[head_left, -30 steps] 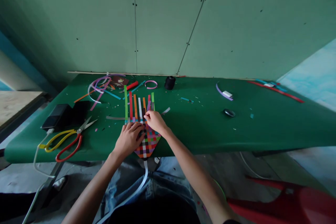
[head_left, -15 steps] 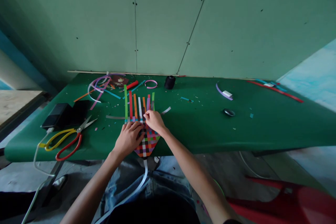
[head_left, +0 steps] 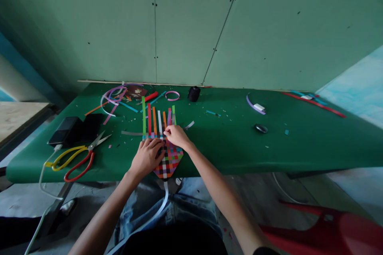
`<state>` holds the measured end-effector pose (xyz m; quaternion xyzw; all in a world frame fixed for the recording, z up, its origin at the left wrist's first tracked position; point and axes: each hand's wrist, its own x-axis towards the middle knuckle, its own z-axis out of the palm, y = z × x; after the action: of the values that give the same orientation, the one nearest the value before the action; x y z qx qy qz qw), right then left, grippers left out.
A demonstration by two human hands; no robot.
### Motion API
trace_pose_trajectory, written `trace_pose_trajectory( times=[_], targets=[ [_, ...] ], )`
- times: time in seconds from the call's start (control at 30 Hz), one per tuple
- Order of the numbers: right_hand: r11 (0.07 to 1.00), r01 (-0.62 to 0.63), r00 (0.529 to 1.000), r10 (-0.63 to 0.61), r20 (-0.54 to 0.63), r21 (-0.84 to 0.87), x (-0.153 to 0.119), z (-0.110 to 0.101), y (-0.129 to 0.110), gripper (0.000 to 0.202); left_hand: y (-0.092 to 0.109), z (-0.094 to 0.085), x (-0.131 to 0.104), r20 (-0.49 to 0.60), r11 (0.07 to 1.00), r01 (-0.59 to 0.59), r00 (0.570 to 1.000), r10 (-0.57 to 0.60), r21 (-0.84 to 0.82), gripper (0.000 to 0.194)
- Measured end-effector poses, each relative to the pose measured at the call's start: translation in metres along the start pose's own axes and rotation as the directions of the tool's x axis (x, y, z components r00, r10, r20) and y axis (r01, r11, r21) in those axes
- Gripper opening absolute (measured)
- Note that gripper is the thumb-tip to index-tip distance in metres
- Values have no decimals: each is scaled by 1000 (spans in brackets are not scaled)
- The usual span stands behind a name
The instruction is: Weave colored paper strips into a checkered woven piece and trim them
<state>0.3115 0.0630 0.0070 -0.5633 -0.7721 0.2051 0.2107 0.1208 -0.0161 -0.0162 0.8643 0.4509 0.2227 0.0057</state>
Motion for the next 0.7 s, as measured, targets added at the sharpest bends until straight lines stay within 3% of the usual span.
trace_pose_trajectory(
  times=[0.27,0.5,0.7],
  targets=[
    [996,37,995,-44,88,85,0,-7,4,17,1,0,0,-24,999,20,999,-20,-29,29],
    [953,79,996,-63,-66,292,-23,0,12,7,1,0,0,-37,997,38,998,-40,-60,28],
    [944,295,955,-286,-82,145,-40,6,17,11,-1,2,0,-10,999,42,999,-43,-33,37]
  ],
)
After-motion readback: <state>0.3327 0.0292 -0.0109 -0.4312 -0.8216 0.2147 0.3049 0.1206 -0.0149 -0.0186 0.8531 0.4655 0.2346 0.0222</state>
